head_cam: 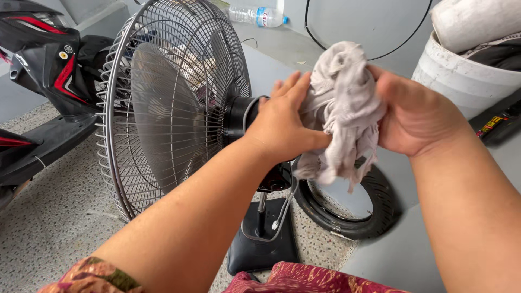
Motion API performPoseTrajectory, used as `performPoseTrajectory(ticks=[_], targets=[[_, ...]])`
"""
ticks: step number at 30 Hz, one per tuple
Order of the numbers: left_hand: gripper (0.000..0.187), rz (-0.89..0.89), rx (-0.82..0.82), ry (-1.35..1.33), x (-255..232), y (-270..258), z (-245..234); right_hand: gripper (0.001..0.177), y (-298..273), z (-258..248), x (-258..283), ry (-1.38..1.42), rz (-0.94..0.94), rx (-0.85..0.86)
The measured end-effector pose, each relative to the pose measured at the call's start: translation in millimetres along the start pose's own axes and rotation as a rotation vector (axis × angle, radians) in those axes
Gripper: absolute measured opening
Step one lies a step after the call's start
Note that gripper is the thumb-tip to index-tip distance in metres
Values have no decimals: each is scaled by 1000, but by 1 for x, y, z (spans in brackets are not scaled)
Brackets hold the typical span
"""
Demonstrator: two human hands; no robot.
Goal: The person wipes the front grille, motor housing, and stand of a black electric fan with a cloth, then moves to a second cream-colored fan and wipes its grille and base. The person rotates the fans to access different sides while cleaning.
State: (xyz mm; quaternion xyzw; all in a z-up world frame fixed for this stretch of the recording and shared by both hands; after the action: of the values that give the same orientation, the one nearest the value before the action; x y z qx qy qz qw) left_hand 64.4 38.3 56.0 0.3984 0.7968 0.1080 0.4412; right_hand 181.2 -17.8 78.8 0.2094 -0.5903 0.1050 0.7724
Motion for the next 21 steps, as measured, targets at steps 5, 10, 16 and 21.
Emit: performPoseTrajectory(ticks=[5, 10, 16, 21], targets=[[58, -295, 133, -325, 18, -7, 16, 61, -9, -11, -10, -173, 125, -247], [30, -436, -64, -914, 41, -15, -10, 40, -22, -43, 11, -248, 117, -471], [26, -770, -82, -914, 66, -43, -6, 43, -31, -37, 58, -159, -156, -473], [37, -838, 160, -1254, 27, -42, 32, 52, -2, 10, -6, -806, 156, -283]])
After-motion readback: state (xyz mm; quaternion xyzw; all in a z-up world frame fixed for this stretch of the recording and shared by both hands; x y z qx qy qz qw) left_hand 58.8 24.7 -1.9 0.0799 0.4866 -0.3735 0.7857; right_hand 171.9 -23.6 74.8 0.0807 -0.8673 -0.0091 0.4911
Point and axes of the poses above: each hand's wrist, its own y-axis towards the middle knuckle, its own z-axis out of the palm, x = y × z, the point moved 10 cm from there along y, towards the middle knuckle
